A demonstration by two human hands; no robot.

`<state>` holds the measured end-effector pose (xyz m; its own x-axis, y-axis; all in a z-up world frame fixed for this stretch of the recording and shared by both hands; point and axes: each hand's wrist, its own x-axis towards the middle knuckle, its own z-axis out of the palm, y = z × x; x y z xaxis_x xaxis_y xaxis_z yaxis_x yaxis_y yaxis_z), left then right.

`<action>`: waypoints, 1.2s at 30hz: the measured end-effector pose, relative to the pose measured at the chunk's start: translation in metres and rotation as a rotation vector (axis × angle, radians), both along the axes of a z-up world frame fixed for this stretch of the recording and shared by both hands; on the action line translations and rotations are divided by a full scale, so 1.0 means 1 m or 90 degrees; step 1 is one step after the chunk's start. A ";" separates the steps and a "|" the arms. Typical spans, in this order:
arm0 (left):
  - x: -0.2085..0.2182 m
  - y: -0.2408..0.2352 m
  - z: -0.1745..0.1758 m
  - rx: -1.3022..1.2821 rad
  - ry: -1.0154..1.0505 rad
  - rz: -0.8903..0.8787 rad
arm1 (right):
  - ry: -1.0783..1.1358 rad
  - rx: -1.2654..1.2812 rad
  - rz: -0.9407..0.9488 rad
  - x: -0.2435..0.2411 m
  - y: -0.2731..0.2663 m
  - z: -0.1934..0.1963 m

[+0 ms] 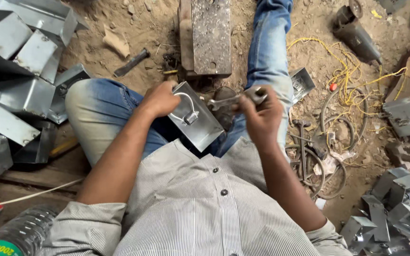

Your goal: The person assembles a metal box by using a wrench to tighten internal components and then welds a handle and joints with a welding rod.

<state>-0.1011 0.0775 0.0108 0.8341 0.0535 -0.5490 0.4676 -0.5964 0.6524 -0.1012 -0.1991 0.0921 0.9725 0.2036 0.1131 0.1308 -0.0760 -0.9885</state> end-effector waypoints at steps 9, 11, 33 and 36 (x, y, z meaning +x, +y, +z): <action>-0.008 -0.001 -0.002 0.055 -0.040 -0.066 | 0.014 -0.201 -0.001 -0.050 0.027 -0.025; -0.007 -0.001 0.002 0.054 -0.030 -0.059 | 0.012 -0.223 -0.002 -0.050 0.031 -0.023; -0.006 -0.002 -0.016 0.123 -0.055 -0.099 | -0.098 -0.595 0.221 -0.048 0.021 -0.006; -0.005 -0.001 -0.017 0.133 -0.069 -0.115 | -0.119 -0.555 0.195 -0.048 0.019 -0.007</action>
<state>-0.1061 0.0770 -0.0059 0.8933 0.0006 -0.4494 0.2760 -0.7900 0.5474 -0.1492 -0.1802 0.0852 0.8440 0.5338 -0.0514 0.4181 -0.7151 -0.5602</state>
